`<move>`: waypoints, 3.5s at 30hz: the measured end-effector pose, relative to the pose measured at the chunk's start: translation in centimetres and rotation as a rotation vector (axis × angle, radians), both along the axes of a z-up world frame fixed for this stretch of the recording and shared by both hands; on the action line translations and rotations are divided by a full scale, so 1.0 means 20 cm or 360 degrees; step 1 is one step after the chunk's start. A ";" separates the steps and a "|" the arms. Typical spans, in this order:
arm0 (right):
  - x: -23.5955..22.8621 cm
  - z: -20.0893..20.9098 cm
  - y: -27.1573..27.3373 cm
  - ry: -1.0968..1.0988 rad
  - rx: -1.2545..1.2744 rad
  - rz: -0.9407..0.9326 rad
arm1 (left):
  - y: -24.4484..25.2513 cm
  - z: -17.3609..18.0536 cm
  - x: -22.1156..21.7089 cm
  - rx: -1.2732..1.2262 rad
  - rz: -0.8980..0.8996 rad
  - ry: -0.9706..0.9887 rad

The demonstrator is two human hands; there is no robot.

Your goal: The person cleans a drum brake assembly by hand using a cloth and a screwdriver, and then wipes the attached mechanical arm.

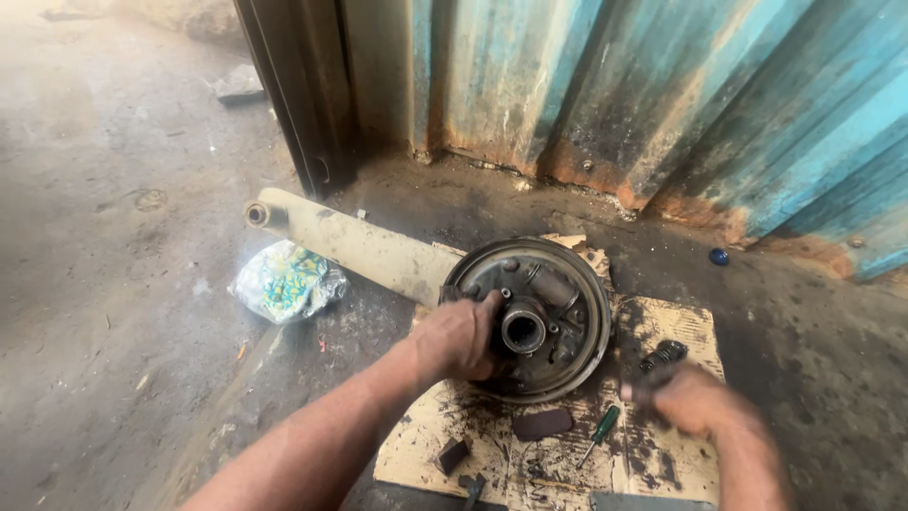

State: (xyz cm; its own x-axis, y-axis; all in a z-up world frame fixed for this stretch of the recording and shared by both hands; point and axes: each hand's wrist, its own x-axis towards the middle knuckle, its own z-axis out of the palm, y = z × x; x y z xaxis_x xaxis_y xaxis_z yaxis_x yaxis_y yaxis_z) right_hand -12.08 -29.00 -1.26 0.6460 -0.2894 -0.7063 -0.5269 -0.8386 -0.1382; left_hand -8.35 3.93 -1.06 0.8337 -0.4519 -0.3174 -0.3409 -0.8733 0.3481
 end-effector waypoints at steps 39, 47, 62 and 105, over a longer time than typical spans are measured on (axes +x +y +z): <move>0.15 0.37 0.58 -0.1641 0.1111 -0.0126 | 0.23 0.14 0.18 -0.0288 0.0405 -0.0381; 0.32 0.27 0.69 -0.1441 0.0264 0.0954 | 0.16 -0.05 0.19 -0.0239 0.0364 -0.0111; 0.28 0.32 0.89 -0.1365 -0.0134 0.1303 | 0.17 -0.08 0.18 -0.0321 0.0394 -0.0125; 0.23 0.32 1.01 -0.0725 -0.0388 0.1223 | 0.19 -0.05 0.17 -0.0251 0.0518 -0.0094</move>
State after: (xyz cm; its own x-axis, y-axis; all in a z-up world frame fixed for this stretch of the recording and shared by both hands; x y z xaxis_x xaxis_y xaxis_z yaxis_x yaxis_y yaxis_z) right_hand -7.42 -8.76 5.17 0.9225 0.2262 -0.3128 0.2479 -0.9683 0.0308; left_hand -4.97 7.76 -2.06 0.9566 -0.1996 -0.2122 -0.0775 -0.8765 0.4751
